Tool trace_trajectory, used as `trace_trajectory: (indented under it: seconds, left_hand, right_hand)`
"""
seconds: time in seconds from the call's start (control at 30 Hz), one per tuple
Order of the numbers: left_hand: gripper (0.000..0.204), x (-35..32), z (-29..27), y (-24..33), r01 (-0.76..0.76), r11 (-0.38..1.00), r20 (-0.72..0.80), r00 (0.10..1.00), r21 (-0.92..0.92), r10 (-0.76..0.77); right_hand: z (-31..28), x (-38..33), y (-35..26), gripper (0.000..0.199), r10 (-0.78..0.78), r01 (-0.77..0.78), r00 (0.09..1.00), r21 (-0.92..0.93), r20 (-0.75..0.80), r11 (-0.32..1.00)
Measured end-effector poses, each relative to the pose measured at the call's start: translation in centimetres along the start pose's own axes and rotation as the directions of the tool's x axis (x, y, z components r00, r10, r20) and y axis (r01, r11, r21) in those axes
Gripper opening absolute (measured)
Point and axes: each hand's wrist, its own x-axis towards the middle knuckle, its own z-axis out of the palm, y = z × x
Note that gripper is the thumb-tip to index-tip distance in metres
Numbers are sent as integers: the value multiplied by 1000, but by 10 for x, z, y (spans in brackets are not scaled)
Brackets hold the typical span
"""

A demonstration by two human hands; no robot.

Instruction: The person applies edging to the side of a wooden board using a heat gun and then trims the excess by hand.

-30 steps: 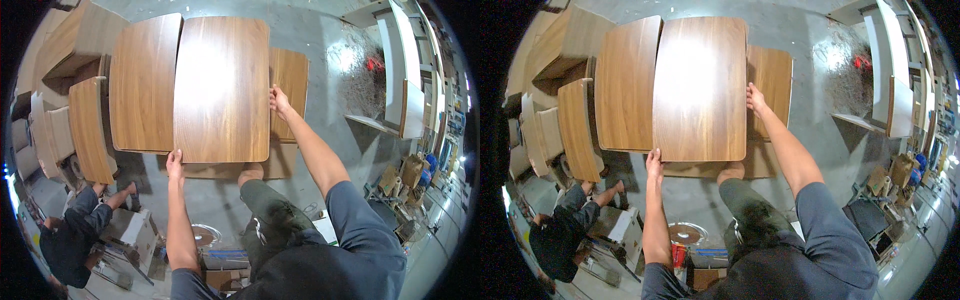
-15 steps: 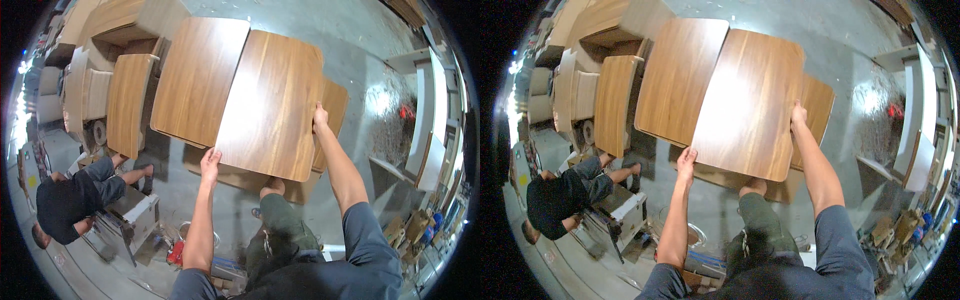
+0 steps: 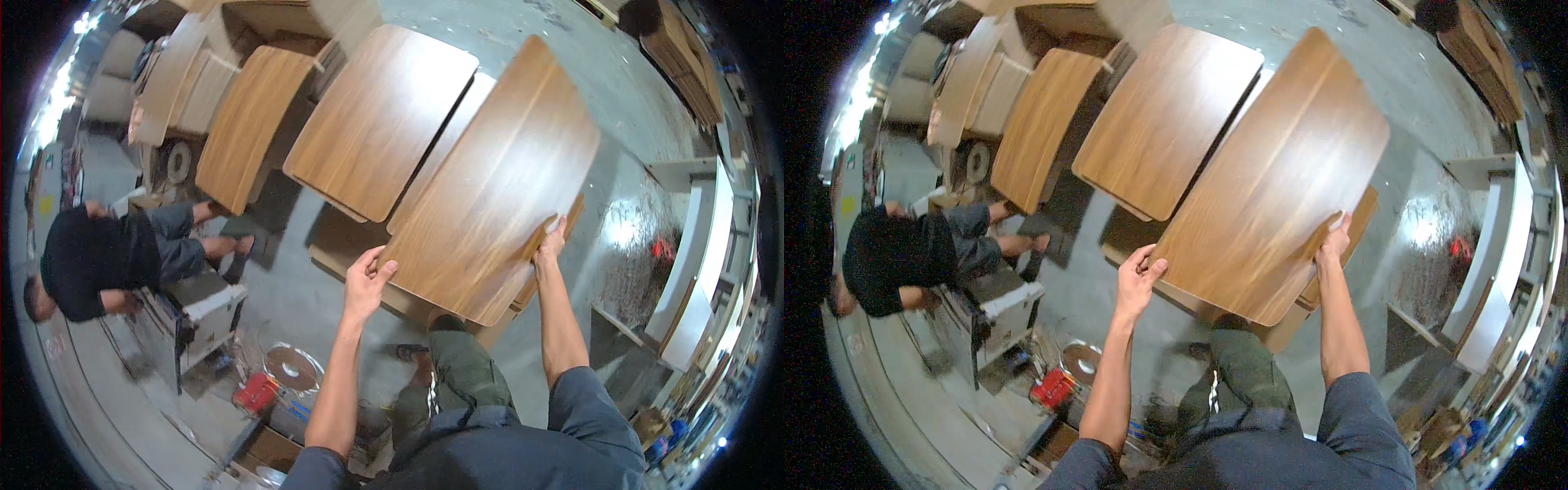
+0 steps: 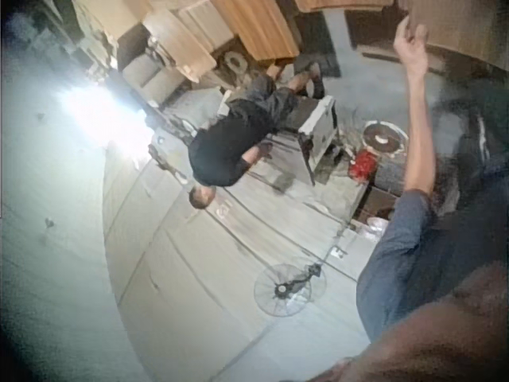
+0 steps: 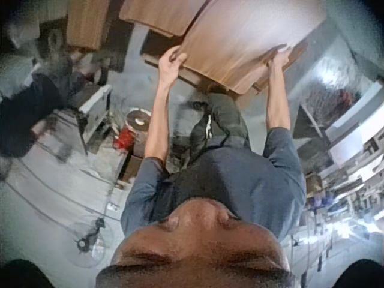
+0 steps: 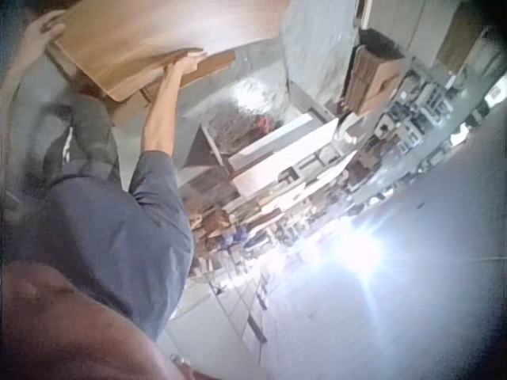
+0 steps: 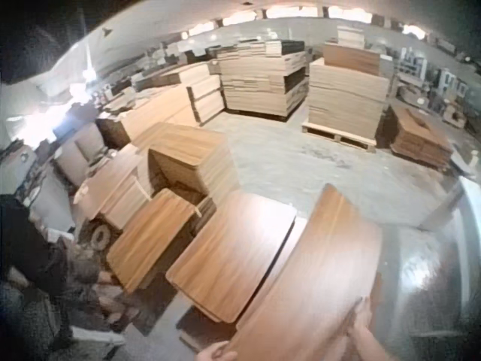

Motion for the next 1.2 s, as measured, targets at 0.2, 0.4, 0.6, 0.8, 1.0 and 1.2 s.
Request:
trace_trajectory:
  seconds: [0.2, 0.4, 0.6, 0.8, 1.0, 1.2]
  left_hand:
    - [38, -88, -32, 42, -122, 992, -75, 990, 11, 123]
    - [31, -196, -79, 58, -318, 941, -167, 928, 117, 334]
    - [27, -324, -140, 20, -377, 923, -331, 864, 74, 379]
    - [34, -443, -178, -16, -425, 877, -437, 761, 222, 480]
    - [29, -535, -189, -8, -383, 845, -500, 684, 374, 531]
    - [24, -586, -170, 12, -330, 607, -370, 557, 723, 743]
  right_hand:
    - [-23, -95, -24, 82, -24, -41, 972, 270, 234, 962]
    - [-47, -211, -19, 94, -213, 158, 953, 246, 216, 956]
    - [-93, -268, 27, 95, -286, 115, 862, 387, 418, 915]
    - [-125, -347, 50, 94, -274, -42, 642, 391, 716, 920]
    - [-134, -432, 70, 90, -238, -141, 591, 389, 771, 910]
    - [-156, -485, 114, 73, -200, -100, 378, 254, 904, 962]
